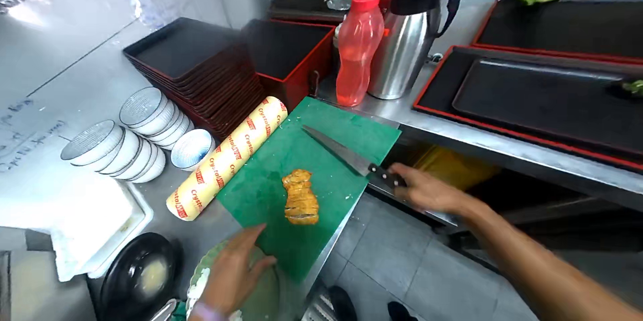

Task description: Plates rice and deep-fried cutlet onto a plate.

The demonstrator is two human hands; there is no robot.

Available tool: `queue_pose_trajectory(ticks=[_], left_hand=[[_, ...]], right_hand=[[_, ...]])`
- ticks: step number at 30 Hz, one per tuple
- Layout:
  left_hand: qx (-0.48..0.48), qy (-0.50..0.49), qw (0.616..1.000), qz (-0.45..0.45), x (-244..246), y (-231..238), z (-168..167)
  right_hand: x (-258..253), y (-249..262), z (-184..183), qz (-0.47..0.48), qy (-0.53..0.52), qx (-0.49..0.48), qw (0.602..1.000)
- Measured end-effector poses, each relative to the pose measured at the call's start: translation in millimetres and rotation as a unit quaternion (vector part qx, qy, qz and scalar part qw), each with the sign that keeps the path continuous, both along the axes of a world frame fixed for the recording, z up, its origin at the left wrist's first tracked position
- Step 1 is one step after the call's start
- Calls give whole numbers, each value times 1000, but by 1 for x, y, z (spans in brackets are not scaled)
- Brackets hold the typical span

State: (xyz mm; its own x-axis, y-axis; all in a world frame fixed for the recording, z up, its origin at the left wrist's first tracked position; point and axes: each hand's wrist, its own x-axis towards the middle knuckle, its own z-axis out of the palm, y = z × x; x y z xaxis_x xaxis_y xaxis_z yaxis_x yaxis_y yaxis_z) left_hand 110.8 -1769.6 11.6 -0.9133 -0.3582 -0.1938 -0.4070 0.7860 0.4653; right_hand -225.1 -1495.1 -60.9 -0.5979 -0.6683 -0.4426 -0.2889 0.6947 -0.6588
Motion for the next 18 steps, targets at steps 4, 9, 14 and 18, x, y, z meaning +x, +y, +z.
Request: queue_pose_trajectory(ticks=[4,9,14,18], left_hand=[[-85,-84,986,-120,-80,-2,-47],[-94,-216,962,-135,-150,-9,-61],[-104,-245,948,-172,-176,-19,-65],[-71,-224,958,-163,-170,-22,-70]], right_hand=[[101,43,-43,-111,-117,-107,981],[209,37,-59,-223,-115,-192,949],[237,13,-62,-246,-124,-207,939],[242,-9,-61,-255,-145,-197,935]])
